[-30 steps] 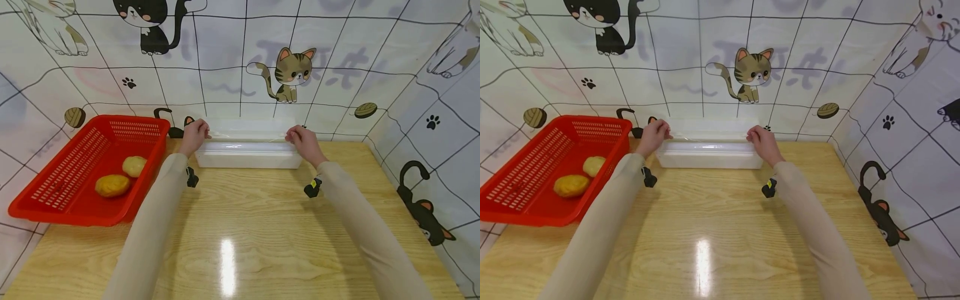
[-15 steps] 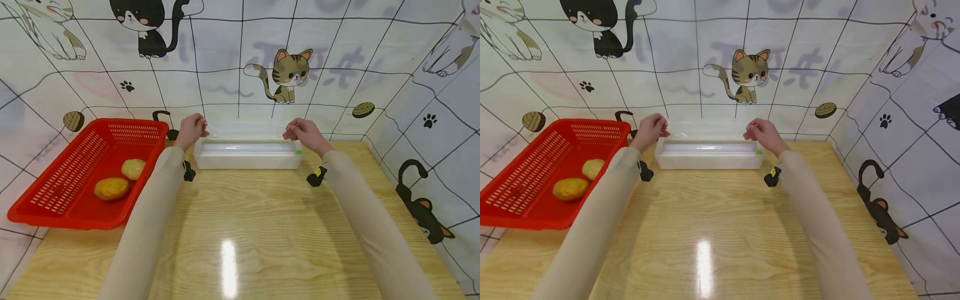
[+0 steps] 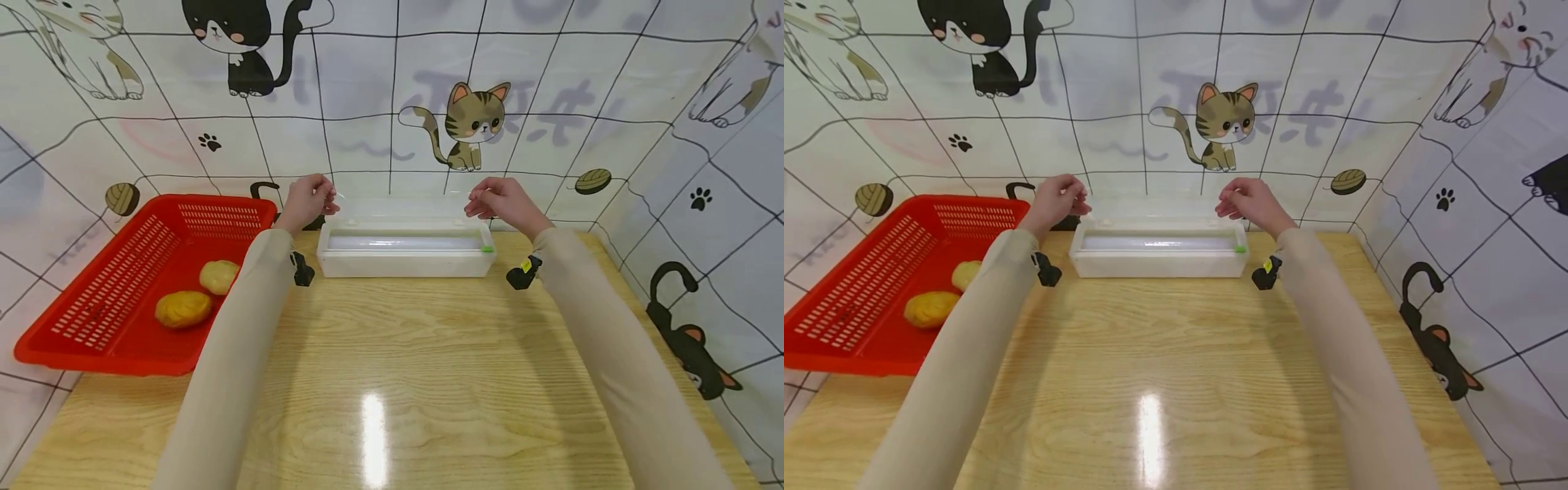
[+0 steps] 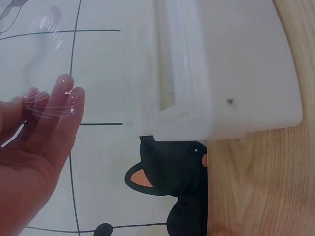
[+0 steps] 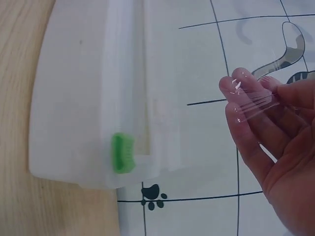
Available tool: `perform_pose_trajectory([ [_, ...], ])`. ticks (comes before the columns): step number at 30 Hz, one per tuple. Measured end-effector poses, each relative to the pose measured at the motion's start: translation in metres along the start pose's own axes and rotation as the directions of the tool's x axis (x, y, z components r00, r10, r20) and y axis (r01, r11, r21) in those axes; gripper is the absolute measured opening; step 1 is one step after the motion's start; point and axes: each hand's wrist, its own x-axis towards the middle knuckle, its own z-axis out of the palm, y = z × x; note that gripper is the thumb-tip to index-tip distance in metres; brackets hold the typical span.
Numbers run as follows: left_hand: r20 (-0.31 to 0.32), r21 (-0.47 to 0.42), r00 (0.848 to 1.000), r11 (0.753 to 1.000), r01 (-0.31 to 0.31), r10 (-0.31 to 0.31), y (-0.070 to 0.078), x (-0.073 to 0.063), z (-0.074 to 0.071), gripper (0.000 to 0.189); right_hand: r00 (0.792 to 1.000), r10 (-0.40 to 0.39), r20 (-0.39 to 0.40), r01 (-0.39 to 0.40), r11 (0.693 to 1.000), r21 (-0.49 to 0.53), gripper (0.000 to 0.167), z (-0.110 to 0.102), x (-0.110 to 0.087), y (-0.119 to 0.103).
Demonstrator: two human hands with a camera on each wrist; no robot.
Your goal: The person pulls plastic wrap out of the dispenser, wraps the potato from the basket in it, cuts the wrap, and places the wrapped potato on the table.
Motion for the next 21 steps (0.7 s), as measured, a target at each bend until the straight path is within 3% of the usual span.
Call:
perform_pose_trajectory([
  [9, -0.024, -0.005, 0.999, 1.000, -0.022, 0.022, 0.009, 0.000, -0.009, 0.021, 1.000, -0.007, 0.005, 0.007, 0.998, 0.066, 0.026, -0.009, 0.002, -0.014],
  [21, -0.038, 0.008, 0.997, 0.997, -0.072, 0.072, 0.030, -0.004, -0.021, 0.025, 0.998, -0.064, 0.022, 0.063, 0.997, 0.051, 0.023, -0.022, 0.004, -0.031],
])
